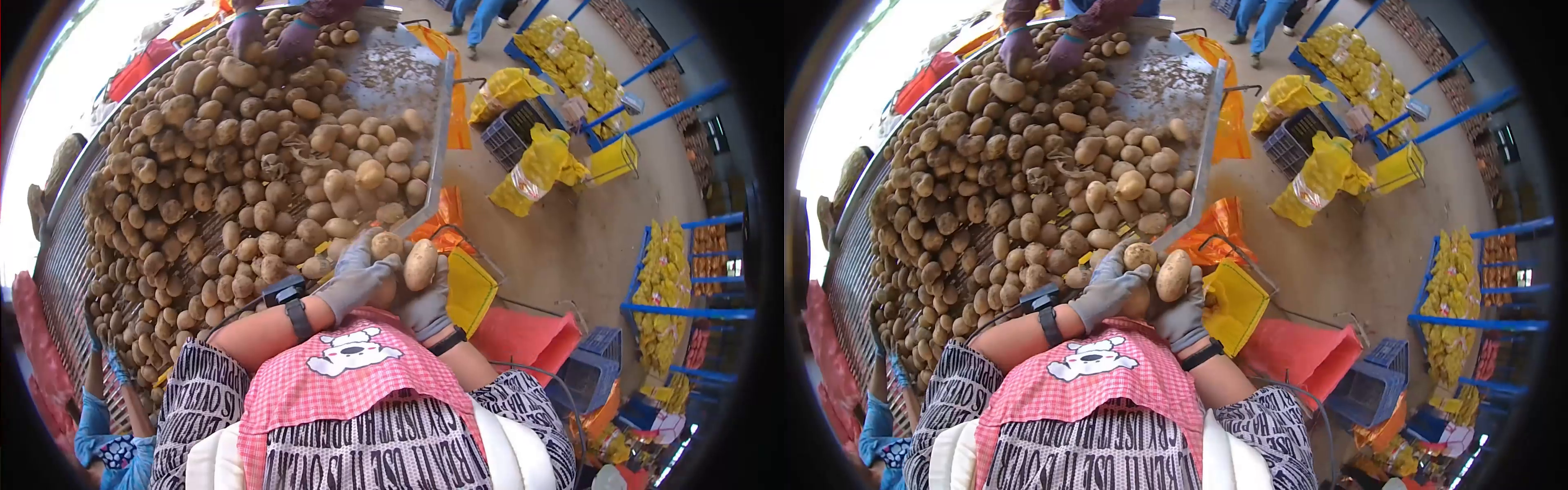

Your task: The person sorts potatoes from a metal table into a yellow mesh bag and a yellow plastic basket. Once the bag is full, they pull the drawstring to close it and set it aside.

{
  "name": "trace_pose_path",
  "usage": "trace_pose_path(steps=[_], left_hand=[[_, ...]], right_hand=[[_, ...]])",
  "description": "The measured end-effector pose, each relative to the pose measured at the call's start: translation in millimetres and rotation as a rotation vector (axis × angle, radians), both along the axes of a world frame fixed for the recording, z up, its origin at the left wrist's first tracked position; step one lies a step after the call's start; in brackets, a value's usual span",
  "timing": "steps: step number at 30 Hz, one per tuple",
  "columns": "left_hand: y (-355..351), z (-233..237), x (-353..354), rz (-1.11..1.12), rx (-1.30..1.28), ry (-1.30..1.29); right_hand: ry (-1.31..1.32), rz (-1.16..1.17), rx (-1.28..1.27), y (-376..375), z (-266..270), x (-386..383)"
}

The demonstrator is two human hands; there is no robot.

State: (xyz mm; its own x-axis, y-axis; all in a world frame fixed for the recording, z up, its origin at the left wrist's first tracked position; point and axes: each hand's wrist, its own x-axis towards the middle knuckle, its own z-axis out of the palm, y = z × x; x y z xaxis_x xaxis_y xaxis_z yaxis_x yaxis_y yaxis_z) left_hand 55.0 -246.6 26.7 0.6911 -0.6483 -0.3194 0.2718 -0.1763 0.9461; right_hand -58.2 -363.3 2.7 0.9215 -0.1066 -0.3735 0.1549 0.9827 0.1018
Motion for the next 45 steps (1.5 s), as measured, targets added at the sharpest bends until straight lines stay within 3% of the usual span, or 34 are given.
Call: trace_pose_path(steps=[2, 4, 5, 8, 10, 12, 15, 16, 17, 18, 22, 23, 24, 27, 30, 32, 35, 37, 42, 45], left_hand=[[-23, 18, -6, -0.382, 0.166, -0.192], [-56, 13, -30, -0.53, 0.069, 0.051], [-66, 6, -38, -0.573, 0.068, 0.055], [-93, -1, -53, -0.821, 0.053, -0.117], [-113, 15, -63, -1.042, 0.192, -0.176], [-117, 5, -60, -1.074, 0.204, -0.25], [-103, -25, -49, -1.032, 0.207, -0.083], [-92, -46, -46, -0.956, 0.123, -0.092], [-95, -45, -49, -0.876, 0.025, -0.11], [-88, 10, -42, -0.698, 0.169, -0.036], [-36, 6, -18, -0.293, -0.048, -0.087], [-16, -7, -6, -0.261, -0.008, -0.367], [2, 11, -2, -0.156, 0.064, -0.377], [67, -6, 12, 0.199, 0.079, -0.403], [132, -13, 20, 0.477, 0.13, -0.381], [160, 17, 19, 0.554, 0.212, -0.463], [198, 0, 23, 0.733, 0.16, -0.429], [220, 21, 30, 0.769, 0.293, -0.597], [287, 59, 79, 0.796, 0.432, -0.757], [323, 86, 129, 0.779, 0.459, -0.888]], right_hand=[[0.122, -0.124, -0.149, -17, 0, -43], [0.256, -0.252, -0.299, -33, 1, -77], [0.283, -0.299, -0.303, -39, 1, -93], [0.309, -0.388, -0.293, -51, 5, -127], [0.307, -0.404, -0.285, -67, 11, -154], [0.618, -0.368, -0.268, -77, -7, -164], [0.948, -0.23, -0.21, -84, -30, -167], [1.098, -0.19, -0.194, -90, -47, -168], [1.021, -0.206, -0.198, -97, -56, -179], [0.932, -0.231, -0.215, -99, -73, -171], [0.762, 0.038, -0.541, -92, -17, -97], [0.755, 0.09, -0.585, -92, -14, -76], [0.692, 0.156, -0.688, -88, -12, -59], [0.538, 0.319, -0.86, -73, 13, -8], [0.324, 0.444, -1.269, -43, 42, 47], [0.157, 0.517, -1.499, -17, 51, 79], [-0.019, 0.751, -1.407, 17, 42, 125], [-0.101, 0.877, -1.425, 47, 54, 154], [-0.665, 0.694, -2.006, 119, 82, 241], [-0.824, 0.506, -2.103, 162, 98, 292]])
